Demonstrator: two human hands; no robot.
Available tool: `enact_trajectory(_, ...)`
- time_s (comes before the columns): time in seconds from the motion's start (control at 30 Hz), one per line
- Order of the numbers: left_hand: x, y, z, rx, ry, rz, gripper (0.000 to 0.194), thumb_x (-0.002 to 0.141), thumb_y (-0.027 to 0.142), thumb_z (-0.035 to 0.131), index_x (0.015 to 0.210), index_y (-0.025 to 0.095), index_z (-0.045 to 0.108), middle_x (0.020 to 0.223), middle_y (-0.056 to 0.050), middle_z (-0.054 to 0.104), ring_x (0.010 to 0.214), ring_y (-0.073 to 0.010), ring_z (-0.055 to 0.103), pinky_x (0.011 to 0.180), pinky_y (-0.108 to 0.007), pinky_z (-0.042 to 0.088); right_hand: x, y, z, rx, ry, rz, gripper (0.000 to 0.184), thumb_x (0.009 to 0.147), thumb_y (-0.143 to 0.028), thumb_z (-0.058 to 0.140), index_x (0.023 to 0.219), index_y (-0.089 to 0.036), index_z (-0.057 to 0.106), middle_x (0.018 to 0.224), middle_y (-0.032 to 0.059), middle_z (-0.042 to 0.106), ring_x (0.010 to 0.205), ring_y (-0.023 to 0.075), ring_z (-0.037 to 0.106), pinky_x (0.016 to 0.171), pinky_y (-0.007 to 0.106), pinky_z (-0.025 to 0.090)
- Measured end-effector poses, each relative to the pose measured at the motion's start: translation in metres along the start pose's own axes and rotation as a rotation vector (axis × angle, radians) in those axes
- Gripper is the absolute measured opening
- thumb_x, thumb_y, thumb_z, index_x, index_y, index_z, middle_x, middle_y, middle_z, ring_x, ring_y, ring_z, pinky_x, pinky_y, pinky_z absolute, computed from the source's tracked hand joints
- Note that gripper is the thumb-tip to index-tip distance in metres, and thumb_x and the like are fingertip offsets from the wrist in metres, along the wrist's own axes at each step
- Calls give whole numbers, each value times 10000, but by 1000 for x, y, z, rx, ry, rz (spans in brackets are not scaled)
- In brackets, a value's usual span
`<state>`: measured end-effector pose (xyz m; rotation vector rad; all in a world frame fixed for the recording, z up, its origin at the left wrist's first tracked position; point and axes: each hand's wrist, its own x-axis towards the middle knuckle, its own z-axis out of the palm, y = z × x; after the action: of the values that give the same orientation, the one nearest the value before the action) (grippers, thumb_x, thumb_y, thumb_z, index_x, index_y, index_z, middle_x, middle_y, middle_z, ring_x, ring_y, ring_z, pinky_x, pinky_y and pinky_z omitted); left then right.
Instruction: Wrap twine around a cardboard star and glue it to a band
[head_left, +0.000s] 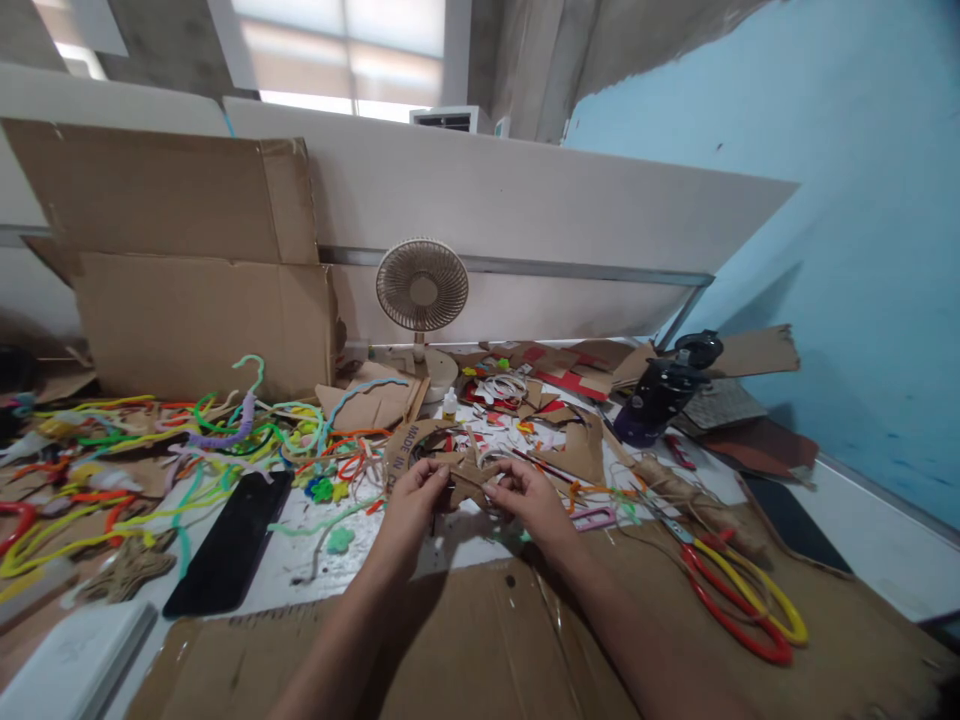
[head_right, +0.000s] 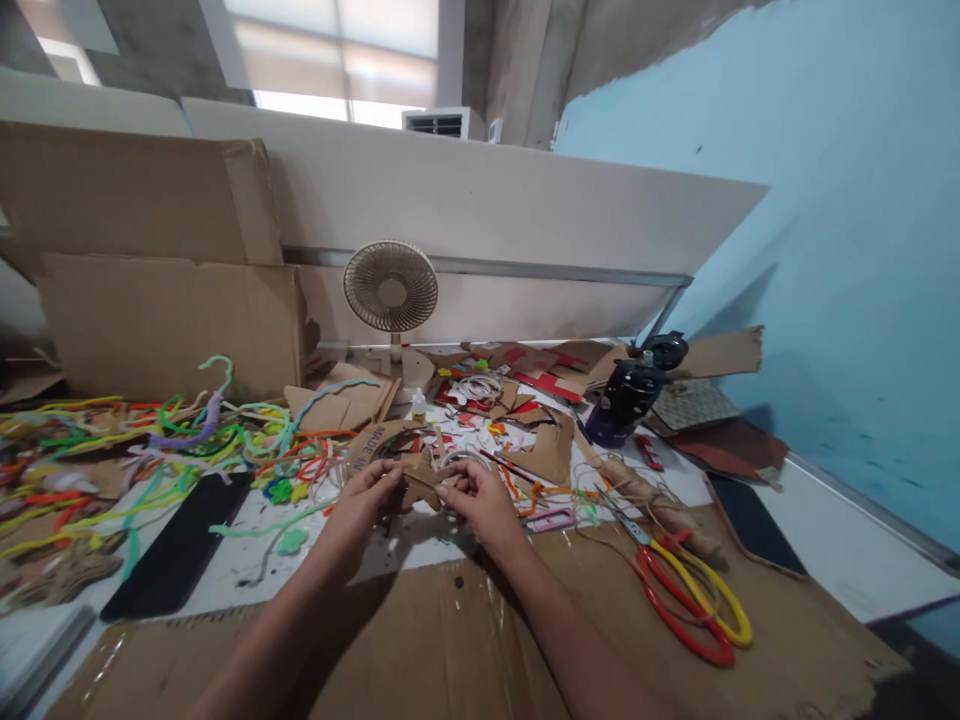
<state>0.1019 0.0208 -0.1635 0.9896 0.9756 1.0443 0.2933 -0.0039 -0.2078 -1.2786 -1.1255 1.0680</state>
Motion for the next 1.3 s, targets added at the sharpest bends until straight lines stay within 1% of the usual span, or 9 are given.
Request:
enact_trajectory(0.13,0,-2,-1,-56,-67,-48,345,651,434,875,801,196,675,695,29,613,617,-127,553,637,-263,512,-1,-4,-1,55,-12,5,341,666,-453,847,885,-222,722,655,-34,621,544,144,520,511,259,409)
enact_trajectory(0.33,-1,3,-6,79,-179,-85,306,650,366,866,839,172,725,799,-18,698,700,-144,614,613,-239,452,-4,-11,-2,15,-48,-34,280,699,-430,829,827,-215,702,757,-1,671,680,174,607,661,299,466)
enact_trajectory(0.47,1,0,-7,95,-207,-105,343,614,357,898,841,151,742,710,7,663,620,-122,562,593,-242,421,-7,-14,-2,-121,-26,-63,371,718,-424,797,1018,-218,728,689,-48,570,595,158,520,582,276,398)
enact_trajectory(0.53,3,-4,-7,90,-178,-109,340,619,339,901,852,149,742,730,1,680,604,-115,561,573,-236,403,-10,-18,-2,-224,46,-106,476,725,-395,792,1163,-223,724,703,-55,559,595,163,517,585,279,395)
enact_trajectory(0.6,5,-8,-6,65,-158,-110,328,621,320,896,846,160,719,742,-4,693,601,-119,585,550,-230,387,-15,-24,-2,-361,111,-185,456,754,-365,775,1190,-233,744,730,-39,586,632,179,546,617,292,407)
enact_trajectory(0.8,5,-12,-4,29,-148,-102,321,606,310,877,758,194,619,634,32,618,545,-117,562,524,-230,400,-23,-37,-4,-498,174,-390,143,862,-325,687,891,-231,792,799,27,699,734,213,618,724,332,452)
enact_trajectory(0.93,5,-5,-8,10,-73,-86,379,605,371,886,791,207,600,679,18,660,597,-132,606,556,-231,456,-20,-33,-7,-393,206,-368,179,881,-375,698,829,-219,767,829,48,734,774,233,659,741,344,479)
enact_trajectory(1.07,6,7,-17,-45,78,-32,444,581,406,893,816,222,564,618,64,602,519,-116,562,493,-210,409,-15,-28,-10,-292,215,-276,206,847,-421,725,827,-219,760,817,54,748,776,245,665,743,356,497)
enact_trajectory(1.3,5,20,-23,-71,200,42,437,548,370,882,827,209,587,686,48,645,590,-137,632,550,-242,513,-12,-25,-9,-299,120,-218,192,811,-414,727,772,-227,736,764,40,726,733,230,625,695,345,459)
